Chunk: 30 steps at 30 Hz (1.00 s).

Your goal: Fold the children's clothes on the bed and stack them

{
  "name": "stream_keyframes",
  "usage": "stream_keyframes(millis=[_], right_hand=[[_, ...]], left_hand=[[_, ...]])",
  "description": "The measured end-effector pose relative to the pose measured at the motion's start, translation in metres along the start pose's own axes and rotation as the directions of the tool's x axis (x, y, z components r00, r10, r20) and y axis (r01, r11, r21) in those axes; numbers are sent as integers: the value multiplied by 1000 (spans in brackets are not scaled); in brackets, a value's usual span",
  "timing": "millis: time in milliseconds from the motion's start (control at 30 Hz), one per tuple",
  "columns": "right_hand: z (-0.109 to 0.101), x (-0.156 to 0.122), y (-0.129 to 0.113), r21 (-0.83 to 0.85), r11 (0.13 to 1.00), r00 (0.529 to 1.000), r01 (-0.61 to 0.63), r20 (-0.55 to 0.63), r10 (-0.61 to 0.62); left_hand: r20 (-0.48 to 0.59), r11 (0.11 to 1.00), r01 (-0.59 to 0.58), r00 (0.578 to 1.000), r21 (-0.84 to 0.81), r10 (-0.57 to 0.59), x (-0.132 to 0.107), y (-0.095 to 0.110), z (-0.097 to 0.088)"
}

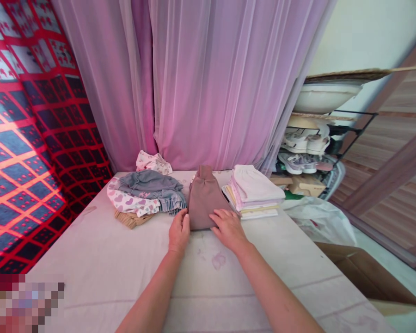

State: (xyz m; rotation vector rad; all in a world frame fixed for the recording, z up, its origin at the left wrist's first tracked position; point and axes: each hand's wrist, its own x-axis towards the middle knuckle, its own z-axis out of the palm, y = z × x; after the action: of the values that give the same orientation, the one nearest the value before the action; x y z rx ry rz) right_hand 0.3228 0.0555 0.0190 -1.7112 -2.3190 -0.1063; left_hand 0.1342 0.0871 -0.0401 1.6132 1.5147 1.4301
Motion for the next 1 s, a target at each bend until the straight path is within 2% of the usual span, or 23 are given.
stream_keyframes(millis=[100, 167, 233, 300, 367, 467, 533, 633, 700, 800, 900, 1000], right_hand=[[-7, 9, 0, -32, 999, 999, 17, 46, -15], [-4, 7, -1, -32, 999, 999, 19, 35, -18], [5, 1, -5, -29, 1000, 1000, -3, -18, 3], [19, -10, -13, -33, 998, 992, -47, -118, 43], [34, -24, -23, -25, 997, 967, -74, -246, 66], [51, -43, -35, 44, 998, 912, -39, -408, 53], [56, -53, -37, 123, 992, 880, -15, -470, 72], [59, -67, -31, 270, 962, 831, -40, -526, 182], [59, -79, -26, 372, 924, 801, -93, -524, 291], [59, -100, -22, 526, 832, 787, -178, -432, 441], [57, -115, -24, 652, 730, 796, -205, -323, 512], [53, -119, -25, 741, 641, 794, -201, -260, 549]], left_hand=[[-11, 998, 37, 999, -43, -37, 0, 3, -2], [-10, 997, 51, 999, -63, -52, 0, 4, -2], [-9, 995, 60, 998, -81, -61, 0, 4, -1], [-8, 991, 71, 997, -111, -73, 1, 3, -1], [-3, 982, 99, 995, -158, -101, 1, 2, 0], [11, 949, 182, 983, -258, -185, 2, 0, 1], [20, 927, 224, 973, -300, -229, 3, -1, 1], [27, 917, 249, 967, -311, -254, 4, -1, 1], [34, 914, 262, 964, -308, -265, 5, -1, 1], [43, 917, 274, 961, -288, -274, 7, -2, 0], [56, 928, 280, 960, -245, -275, 10, -2, -2], [76, 942, 275, 961, -190, -265, 10, 1, -7]])
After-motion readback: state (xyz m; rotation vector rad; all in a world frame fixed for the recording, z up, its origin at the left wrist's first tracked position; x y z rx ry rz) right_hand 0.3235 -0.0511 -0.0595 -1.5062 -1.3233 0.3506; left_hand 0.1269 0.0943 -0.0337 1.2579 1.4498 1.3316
